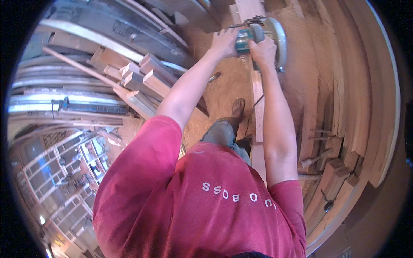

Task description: The person measures a wooden plank using a tape measure and marks it with a pencil, then uses a circular saw to cut the plank while it rests on a pile of lumber.

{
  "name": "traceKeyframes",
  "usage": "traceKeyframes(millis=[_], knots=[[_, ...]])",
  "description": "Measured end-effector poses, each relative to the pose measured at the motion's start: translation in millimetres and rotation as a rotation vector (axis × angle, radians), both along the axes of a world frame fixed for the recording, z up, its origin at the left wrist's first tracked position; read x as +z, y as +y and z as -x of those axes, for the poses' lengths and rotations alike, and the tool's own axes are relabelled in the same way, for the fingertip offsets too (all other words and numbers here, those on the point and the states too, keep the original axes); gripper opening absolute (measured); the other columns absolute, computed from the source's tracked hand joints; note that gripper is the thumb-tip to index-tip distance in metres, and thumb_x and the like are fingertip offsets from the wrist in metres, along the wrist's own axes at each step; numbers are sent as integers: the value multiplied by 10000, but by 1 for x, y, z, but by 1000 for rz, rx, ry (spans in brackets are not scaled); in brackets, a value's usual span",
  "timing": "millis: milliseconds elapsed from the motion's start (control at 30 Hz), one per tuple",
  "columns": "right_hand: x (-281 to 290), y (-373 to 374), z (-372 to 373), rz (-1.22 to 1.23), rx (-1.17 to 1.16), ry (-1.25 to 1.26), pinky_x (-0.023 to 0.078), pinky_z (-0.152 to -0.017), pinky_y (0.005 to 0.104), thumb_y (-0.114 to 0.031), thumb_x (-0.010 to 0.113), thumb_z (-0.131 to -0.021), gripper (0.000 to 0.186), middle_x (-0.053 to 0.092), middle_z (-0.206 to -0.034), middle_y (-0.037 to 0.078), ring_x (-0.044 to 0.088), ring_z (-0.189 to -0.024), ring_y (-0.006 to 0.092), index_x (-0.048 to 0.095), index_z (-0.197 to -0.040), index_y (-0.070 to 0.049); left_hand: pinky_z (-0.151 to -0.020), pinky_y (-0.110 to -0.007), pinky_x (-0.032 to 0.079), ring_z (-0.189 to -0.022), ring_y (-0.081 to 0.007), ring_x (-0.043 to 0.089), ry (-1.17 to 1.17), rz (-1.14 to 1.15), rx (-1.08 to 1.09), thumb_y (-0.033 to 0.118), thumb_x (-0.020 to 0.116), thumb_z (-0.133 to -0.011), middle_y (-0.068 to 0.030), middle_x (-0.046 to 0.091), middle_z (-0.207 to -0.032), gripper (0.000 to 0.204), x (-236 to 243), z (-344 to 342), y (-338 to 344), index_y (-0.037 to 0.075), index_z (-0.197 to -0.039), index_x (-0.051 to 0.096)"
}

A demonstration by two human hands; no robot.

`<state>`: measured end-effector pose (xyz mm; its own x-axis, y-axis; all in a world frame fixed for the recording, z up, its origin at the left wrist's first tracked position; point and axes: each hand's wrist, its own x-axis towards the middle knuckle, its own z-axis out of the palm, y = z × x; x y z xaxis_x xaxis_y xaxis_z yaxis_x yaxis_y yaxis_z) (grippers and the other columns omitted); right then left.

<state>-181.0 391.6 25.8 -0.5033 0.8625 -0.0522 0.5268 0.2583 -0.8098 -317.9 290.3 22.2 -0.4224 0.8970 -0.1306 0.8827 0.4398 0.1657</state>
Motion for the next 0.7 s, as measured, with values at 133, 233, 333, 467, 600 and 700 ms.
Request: traceKeyframes(millis=[133,233,333,467,600,700], knots=[[7,7,1,-5,29,13,556,-913,517,-339,740,-790,409,742,-981,285,720,-966,464,751,-991,16,-998,-566,473,-1268,-380,574,26,7,-24,378,945,-556,-121,595,-1391,1068,-9,8,9,172,-1486,460],[7,10,6,37,27,2,548,-931,512,-338,737,-788,407,740,-983,290,718,-984,461,754,-990,15,-1002,-569,468,-1264,-376,575,21,-8,-13,397,941,-557,-121,598,-1379,1075,-11,13,9,172,-1490,458],[3,17,9,39,19,-5,545,-941,510,-339,738,-786,412,738,-989,295,715,-993,464,756,-997,15,-1007,-571,466,-1263,-372,576,8,-18,-8,405,943,-553,-119,599,-1383,1082,-9,13,13,171,-1493,460],[3,20,12,33,16,-5,547,-940,509,-342,740,-781,422,735,-994,300,715,-992,466,757,-1002,17,-1009,-572,466,-1262,-369,580,6,6,-13,402,949,-548,-120,598,-1395,1088,0,15,19,166,-1494,464],[3,24,18,1,10,7,551,-926,514,-343,740,-777,424,733,-986,303,716,-982,466,756,-994,20,-1002,-573,474,-1248,-369,589,39,11,-16,395,952,-546,-117,602,-1392,1090,-7,22,24,159,-1492,466],[5,25,22,-5,24,-13,554,-918,517,-347,735,-779,426,733,-973,303,717,-975,465,755,-985,26,-994,-572,480,-1239,-367,596,55,-7,-15,394,951,-553,-114,608,-1381,1077,-11,27,24,155,-1486,470]])
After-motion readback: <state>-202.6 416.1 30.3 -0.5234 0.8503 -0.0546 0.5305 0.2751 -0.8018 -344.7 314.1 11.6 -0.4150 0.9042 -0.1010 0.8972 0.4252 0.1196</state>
